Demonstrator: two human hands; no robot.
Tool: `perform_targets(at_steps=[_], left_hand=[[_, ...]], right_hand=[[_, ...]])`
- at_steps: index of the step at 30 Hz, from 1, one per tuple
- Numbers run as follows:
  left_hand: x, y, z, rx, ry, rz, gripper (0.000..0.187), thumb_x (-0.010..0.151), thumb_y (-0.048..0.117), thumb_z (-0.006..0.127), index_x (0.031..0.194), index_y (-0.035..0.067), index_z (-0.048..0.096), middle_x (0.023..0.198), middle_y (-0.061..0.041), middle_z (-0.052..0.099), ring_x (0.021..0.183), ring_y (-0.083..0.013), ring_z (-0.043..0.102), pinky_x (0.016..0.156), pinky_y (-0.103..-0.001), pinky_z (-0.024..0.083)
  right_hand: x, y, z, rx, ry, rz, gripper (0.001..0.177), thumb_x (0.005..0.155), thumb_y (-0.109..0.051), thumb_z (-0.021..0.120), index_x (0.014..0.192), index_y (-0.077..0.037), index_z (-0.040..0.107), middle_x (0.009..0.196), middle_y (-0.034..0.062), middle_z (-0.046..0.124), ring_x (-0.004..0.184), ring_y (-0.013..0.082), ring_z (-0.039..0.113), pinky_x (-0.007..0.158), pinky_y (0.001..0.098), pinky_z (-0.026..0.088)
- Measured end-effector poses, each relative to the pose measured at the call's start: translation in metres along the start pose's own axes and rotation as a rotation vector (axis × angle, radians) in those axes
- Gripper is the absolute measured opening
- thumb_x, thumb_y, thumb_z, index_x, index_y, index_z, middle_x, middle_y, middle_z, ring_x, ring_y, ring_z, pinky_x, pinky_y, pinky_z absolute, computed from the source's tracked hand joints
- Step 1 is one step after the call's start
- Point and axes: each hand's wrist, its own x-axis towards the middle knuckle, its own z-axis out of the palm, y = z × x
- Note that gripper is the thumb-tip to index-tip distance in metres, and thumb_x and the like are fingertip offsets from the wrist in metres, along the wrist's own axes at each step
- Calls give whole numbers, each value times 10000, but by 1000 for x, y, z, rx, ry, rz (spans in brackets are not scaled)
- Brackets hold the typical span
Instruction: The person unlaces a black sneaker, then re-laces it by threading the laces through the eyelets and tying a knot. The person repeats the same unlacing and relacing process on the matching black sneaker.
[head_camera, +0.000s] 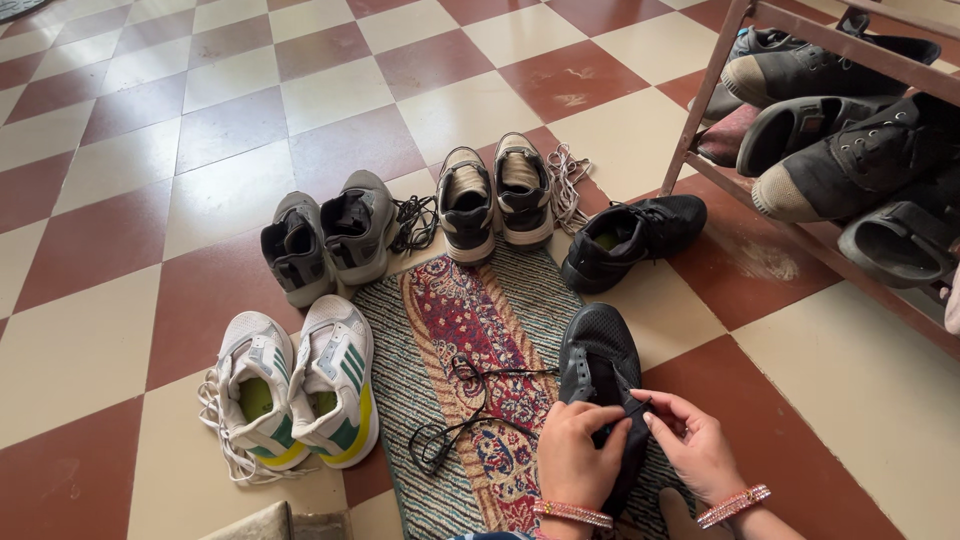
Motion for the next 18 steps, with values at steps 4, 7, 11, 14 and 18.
perform_targets(at_steps=[4, 7, 11, 14, 18], left_hand=[[2, 5, -2, 98, -90, -13, 139, 797, 224, 815, 920, 161, 822, 822, -39, 716, 821, -264, 638, 735, -376, 523], [4, 11, -3, 196, -65, 62, 168, 851, 155, 748, 995, 177, 832, 786, -60, 654, 802, -276, 612, 707, -397, 508], [5, 13, -8, 150, -50, 100, 121, 848, 163, 748, 947, 154, 817, 802, -46, 644, 825, -271, 605, 714, -390, 510], [6, 13, -7, 126, -82, 56, 106, 823, 215, 781, 903, 155, 817, 779, -49, 637, 815, -269, 598, 702, -393, 505], [6, 7, 0, 156, -47, 29, 94, 799, 225, 797, 831, 137, 796, 773, -45, 642, 823, -268, 604, 707, -397, 505]], right_hand=[[0, 0, -1, -5, -26, -21, 420, 907, -14, 660, 1325, -43, 675, 1126, 51, 739, 998, 86, 670, 923, 253, 537], [2, -1, -1, 38, -17, -30, 474, 882, -13, 677, 1349, -64, 610, 1113, 73, 749, 1004, 99, 682, 918, 265, 535], [1, -3, -3, -39, -28, -6, 389, 884, -31, 706, 1269, -19, 652, 1132, 95, 763, 1044, 115, 707, 944, 279, 555], [3, -10, -3, -90, -56, 26, 412, 878, -32, 696, 1288, -32, 652, 1137, 78, 753, 1039, 103, 705, 927, 275, 570], [-1, -25, 9, -233, -58, 14, 525, 793, -44, 712, 1310, -109, 648, 1148, 67, 724, 987, 156, 700, 874, 311, 571]])
